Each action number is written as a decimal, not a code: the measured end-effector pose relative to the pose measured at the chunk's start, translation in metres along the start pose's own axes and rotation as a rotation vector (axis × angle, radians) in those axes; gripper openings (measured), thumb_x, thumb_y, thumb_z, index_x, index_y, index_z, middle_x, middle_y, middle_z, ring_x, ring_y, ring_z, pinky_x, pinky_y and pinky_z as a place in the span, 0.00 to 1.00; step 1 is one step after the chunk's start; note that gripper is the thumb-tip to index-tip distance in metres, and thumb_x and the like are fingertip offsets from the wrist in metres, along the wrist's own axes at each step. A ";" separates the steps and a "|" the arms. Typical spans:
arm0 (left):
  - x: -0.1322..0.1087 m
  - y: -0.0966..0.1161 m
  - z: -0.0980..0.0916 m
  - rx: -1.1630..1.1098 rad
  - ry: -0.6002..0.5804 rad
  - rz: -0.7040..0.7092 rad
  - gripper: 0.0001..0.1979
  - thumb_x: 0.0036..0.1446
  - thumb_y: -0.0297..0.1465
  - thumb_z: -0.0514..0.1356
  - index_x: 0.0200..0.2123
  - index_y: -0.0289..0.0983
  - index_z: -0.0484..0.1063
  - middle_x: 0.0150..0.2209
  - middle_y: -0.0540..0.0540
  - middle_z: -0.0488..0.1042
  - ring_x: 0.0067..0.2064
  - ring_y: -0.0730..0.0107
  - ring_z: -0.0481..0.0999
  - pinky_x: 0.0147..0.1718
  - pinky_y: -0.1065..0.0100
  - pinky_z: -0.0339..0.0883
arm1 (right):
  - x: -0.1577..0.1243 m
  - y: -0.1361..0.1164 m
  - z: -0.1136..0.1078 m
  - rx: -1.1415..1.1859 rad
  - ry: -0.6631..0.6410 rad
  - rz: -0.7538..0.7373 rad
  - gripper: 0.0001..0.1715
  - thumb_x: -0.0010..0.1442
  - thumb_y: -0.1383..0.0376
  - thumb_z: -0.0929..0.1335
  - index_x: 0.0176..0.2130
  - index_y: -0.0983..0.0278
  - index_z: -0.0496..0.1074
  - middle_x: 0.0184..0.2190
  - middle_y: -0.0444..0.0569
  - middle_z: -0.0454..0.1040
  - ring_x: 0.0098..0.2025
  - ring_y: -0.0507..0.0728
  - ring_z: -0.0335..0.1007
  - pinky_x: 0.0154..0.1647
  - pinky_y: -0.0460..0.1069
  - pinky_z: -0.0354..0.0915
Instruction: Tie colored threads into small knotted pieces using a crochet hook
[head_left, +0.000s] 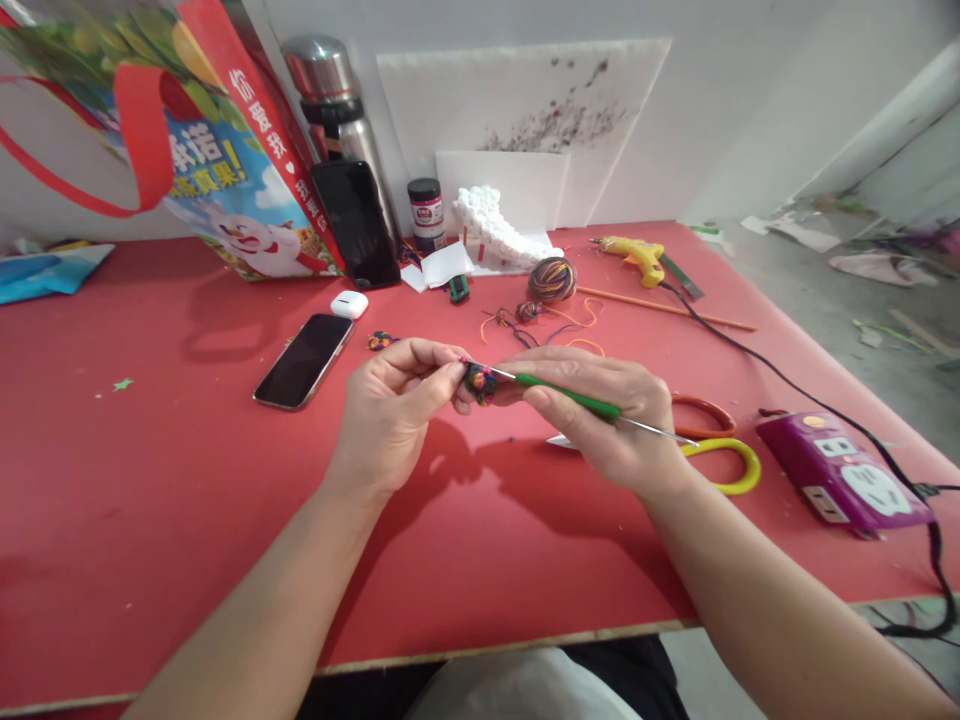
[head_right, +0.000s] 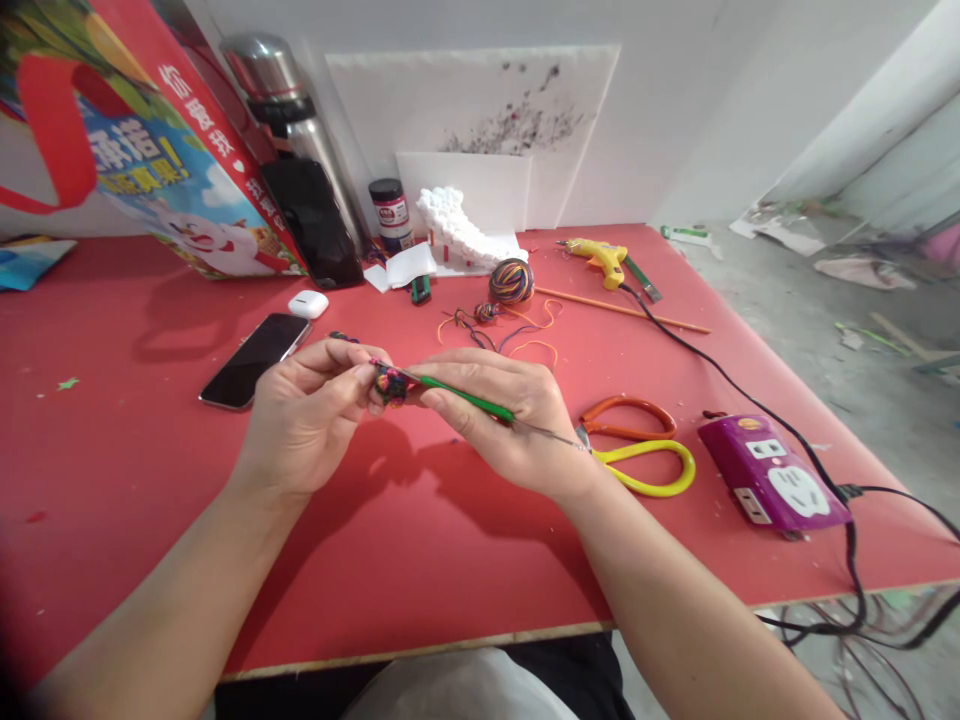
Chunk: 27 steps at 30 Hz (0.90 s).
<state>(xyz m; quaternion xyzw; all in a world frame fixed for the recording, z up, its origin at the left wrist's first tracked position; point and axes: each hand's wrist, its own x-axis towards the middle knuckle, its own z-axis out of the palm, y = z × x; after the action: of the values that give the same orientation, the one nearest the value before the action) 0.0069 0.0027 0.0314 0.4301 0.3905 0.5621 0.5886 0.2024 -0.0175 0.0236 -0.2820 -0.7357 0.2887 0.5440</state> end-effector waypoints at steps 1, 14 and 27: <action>0.000 0.000 0.000 -0.004 -0.007 0.001 0.06 0.46 0.26 0.72 0.27 0.36 0.78 0.31 0.48 0.80 0.26 0.75 0.76 0.27 0.70 0.74 | 0.000 0.000 0.000 -0.001 -0.001 -0.003 0.14 0.69 0.70 0.70 0.50 0.60 0.83 0.42 0.52 0.86 0.44 0.59 0.84 0.46 0.54 0.80; -0.002 -0.001 -0.003 0.075 -0.071 0.079 0.04 0.52 0.26 0.71 0.29 0.37 0.78 0.34 0.48 0.77 0.27 0.74 0.76 0.26 0.69 0.74 | 0.001 -0.003 -0.005 -0.063 0.001 0.012 0.12 0.69 0.67 0.71 0.48 0.59 0.84 0.42 0.53 0.86 0.44 0.61 0.85 0.46 0.54 0.81; -0.009 0.001 0.000 0.228 -0.019 0.294 0.05 0.55 0.25 0.70 0.30 0.38 0.77 0.34 0.48 0.79 0.26 0.74 0.75 0.25 0.69 0.73 | 0.000 -0.004 -0.004 -0.060 0.013 -0.030 0.14 0.67 0.71 0.71 0.49 0.58 0.84 0.42 0.51 0.86 0.43 0.59 0.85 0.45 0.52 0.81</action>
<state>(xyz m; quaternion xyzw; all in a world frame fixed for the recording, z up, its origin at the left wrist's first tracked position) 0.0060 -0.0067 0.0322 0.5521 0.3790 0.5900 0.4511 0.2057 -0.0192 0.0276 -0.2889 -0.7447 0.2564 0.5442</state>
